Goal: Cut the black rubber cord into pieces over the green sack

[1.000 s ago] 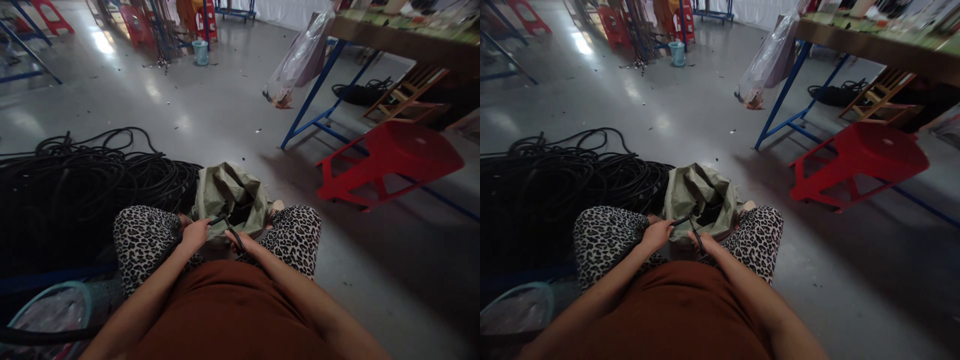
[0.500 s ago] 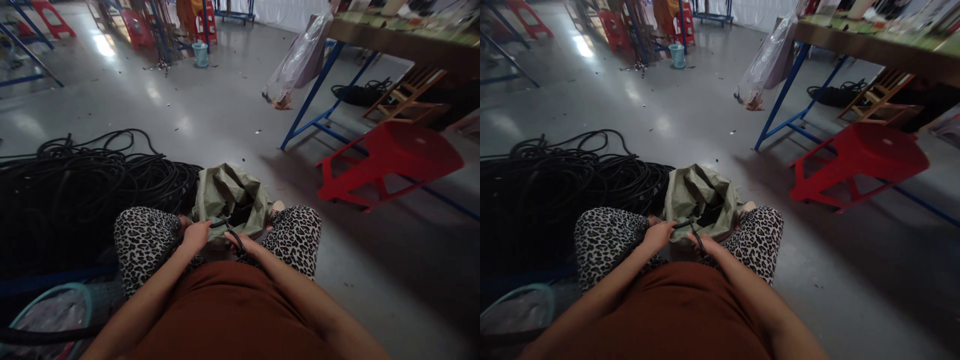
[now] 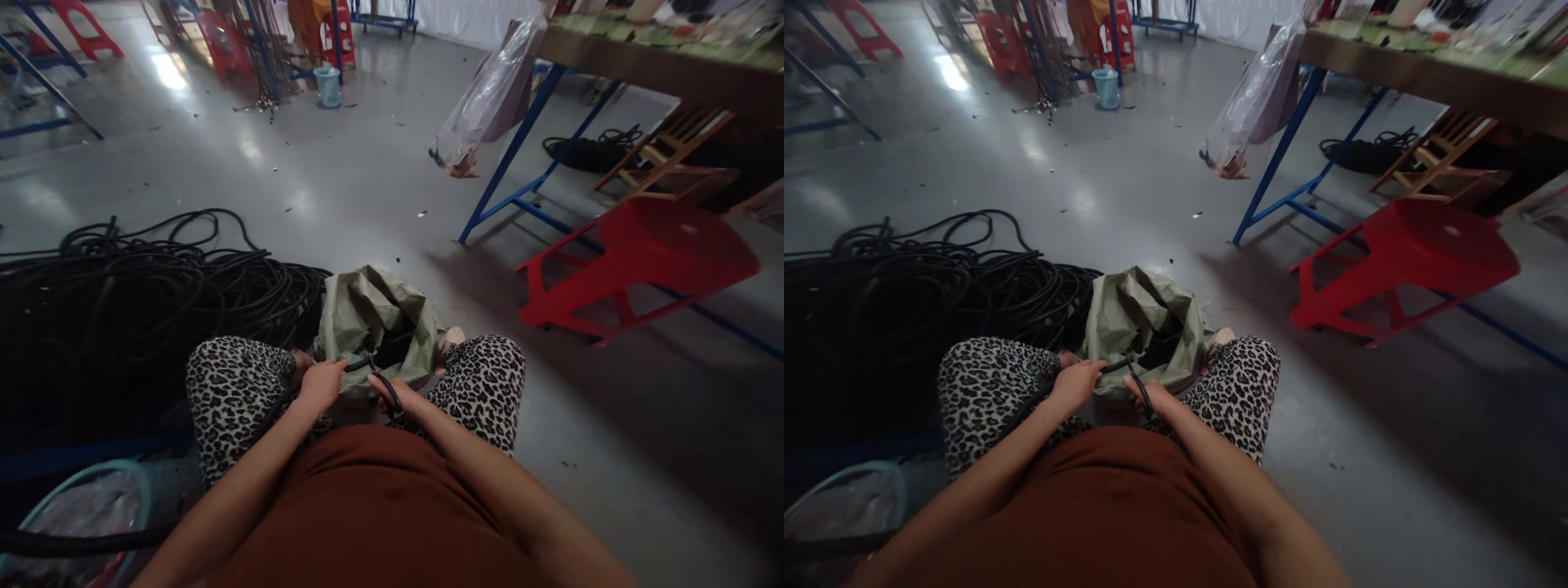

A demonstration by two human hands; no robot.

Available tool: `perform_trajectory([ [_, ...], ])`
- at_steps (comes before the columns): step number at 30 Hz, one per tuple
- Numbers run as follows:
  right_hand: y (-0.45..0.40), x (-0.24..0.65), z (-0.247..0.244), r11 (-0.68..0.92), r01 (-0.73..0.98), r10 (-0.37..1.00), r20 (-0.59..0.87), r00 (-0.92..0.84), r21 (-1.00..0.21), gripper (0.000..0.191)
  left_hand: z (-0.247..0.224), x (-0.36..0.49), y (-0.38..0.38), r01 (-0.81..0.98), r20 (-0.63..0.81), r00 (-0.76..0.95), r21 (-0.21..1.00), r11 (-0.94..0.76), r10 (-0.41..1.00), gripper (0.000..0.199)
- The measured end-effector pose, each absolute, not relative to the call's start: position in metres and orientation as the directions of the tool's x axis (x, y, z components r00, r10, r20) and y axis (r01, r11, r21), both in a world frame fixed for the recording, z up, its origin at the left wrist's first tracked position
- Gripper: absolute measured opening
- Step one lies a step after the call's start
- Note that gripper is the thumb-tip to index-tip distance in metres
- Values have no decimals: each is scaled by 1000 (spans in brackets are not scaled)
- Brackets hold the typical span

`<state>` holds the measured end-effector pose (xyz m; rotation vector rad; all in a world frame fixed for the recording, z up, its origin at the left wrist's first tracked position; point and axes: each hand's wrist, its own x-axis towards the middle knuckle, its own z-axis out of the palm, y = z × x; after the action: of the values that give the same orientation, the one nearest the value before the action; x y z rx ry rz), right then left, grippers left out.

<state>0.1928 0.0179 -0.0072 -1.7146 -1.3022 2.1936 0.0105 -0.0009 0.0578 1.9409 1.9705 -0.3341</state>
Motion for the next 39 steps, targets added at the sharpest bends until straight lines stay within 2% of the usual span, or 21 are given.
perform_trajectory([
  [9, 16, 194, -7, -583, 472, 542, -749, -381, -661, 50, 60, 14, 1, 992, -418, -49, 84, 92, 907, 37],
  [25, 17, 195, -4, -547, 445, 584, -704, -404, -709, 52, 60, 12, 1, 994, -344, -24, 93, 60, 939, 36],
  [39, 17, 194, -4, -401, 600, 642, -680, -354, -692, 59, 54, 11, 1, 997, -319, -4, 75, 29, 948, 35],
])
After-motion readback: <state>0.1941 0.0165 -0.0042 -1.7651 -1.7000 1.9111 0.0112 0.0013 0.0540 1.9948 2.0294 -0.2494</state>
